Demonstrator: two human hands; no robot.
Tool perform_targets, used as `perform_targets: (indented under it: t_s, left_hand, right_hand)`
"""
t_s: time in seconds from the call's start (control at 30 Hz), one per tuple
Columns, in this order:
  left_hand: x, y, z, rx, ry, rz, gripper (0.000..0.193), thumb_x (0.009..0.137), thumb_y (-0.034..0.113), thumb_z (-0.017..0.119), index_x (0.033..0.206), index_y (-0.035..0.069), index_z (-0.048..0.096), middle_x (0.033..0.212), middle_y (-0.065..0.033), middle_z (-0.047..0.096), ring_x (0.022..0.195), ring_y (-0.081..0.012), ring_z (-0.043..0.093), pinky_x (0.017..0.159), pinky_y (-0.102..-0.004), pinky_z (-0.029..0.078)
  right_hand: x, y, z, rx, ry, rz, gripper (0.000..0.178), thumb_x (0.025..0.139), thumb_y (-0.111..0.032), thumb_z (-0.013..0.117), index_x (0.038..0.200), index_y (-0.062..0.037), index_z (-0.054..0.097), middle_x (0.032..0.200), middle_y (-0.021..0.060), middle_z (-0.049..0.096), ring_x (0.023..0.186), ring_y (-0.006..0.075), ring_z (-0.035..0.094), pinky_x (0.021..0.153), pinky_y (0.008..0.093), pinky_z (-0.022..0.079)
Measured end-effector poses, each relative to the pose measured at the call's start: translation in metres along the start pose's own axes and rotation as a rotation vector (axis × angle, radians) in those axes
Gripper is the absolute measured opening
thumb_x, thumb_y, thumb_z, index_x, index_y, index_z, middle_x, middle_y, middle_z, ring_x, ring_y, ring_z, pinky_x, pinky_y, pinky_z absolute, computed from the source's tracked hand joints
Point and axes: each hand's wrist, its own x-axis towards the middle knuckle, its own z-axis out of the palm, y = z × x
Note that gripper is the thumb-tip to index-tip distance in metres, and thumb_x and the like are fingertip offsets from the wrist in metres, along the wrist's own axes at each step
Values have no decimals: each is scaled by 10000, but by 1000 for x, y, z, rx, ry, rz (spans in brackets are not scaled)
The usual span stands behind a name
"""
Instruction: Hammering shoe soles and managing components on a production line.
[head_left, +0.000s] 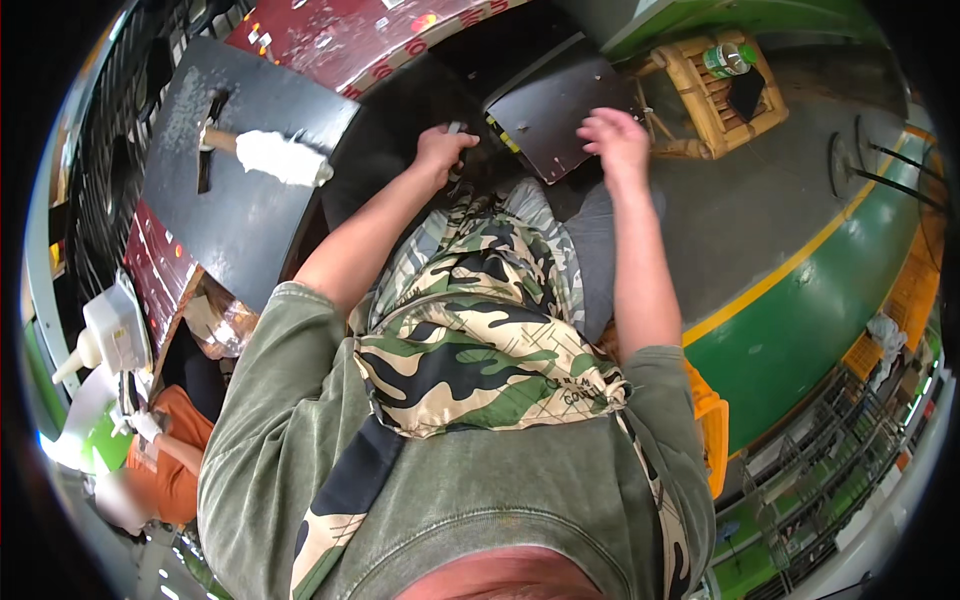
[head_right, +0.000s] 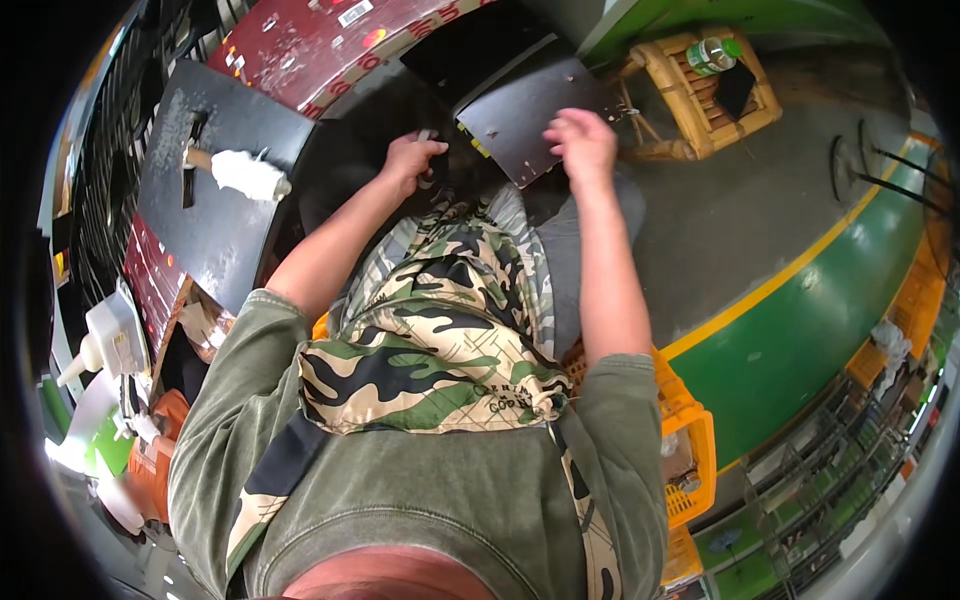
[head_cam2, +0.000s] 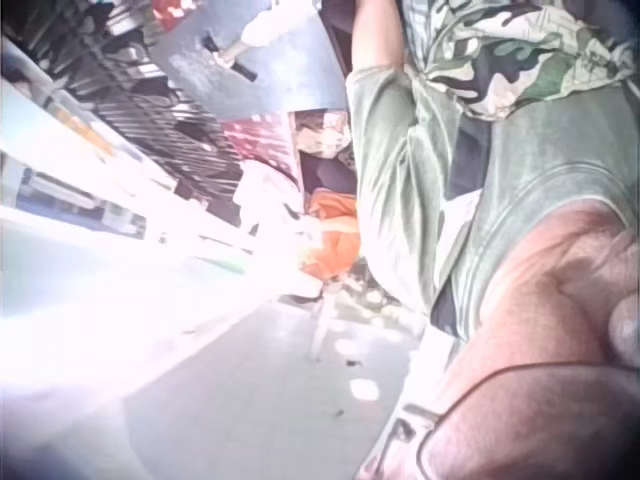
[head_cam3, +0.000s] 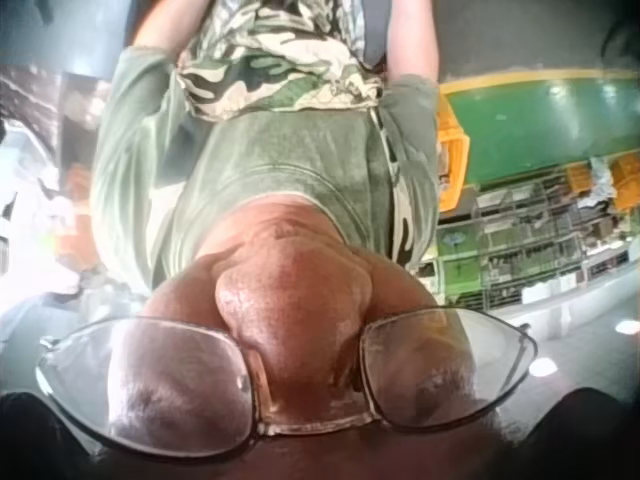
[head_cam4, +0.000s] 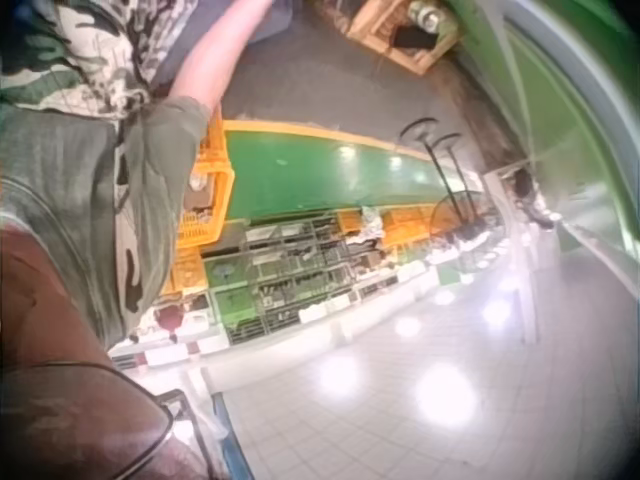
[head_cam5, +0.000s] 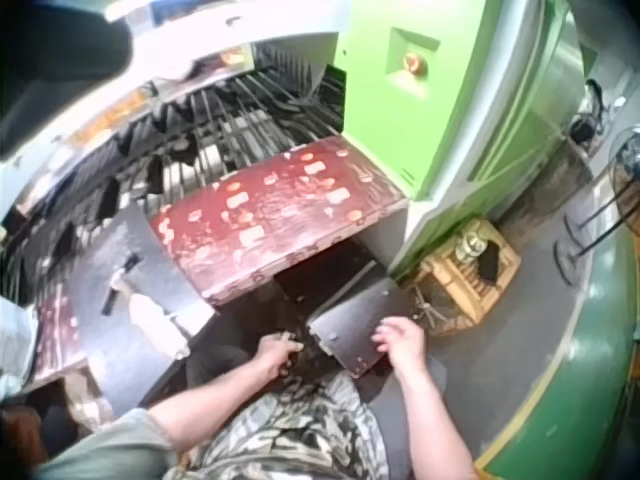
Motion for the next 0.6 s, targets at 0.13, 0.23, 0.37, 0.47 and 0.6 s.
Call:
perform_targets:
  t_s: [0.13,0.23,0.37,0.47,0.6]
  left_hand:
    - [54,-34,32,159,38,-101,275,758,130,763,979,-2,667,793,-46,647,581,-155,547,493,-325,419]
    - [89,-65,41,43,164,-199,175,861,180,664,912,19,713,854,-86,680,694,-197,609,577,-356,466]
    - [138,-110,17,181,79,-101,409,940,292,633,1260,38,620,1213,-78,667,1069,-182,613,900,-354,476]
    - [186,-123,-24,219,18,-232,378,1001,341,544,1315,135,586,1183,-60,680,965,-164,635,898,-355,472]
    - [215,-116,21,260,-68,-292,363,1005,339,536,1299,133,588,1143,-53,676,925,-161,622,876,-351,471]
  right_hand:
    - [71,-2,-74,-132,231,-124,181,906,-34,631,1077,5,678,901,78,705,796,150,688,678,258,529]
    - [126,18,-102,-188,266,-124,195,893,-76,659,1068,0,698,914,81,713,842,152,680,749,280,525]
    - [181,41,-107,-267,-63,78,257,858,-162,675,1092,-68,728,922,73,730,832,151,666,708,316,519]
    - [213,50,-86,-387,-328,148,248,840,-161,679,1058,-58,740,961,76,735,873,164,670,713,316,519]
    - [239,72,-74,-570,-643,121,319,847,-154,682,1147,-48,703,1062,106,721,985,209,654,847,359,521]
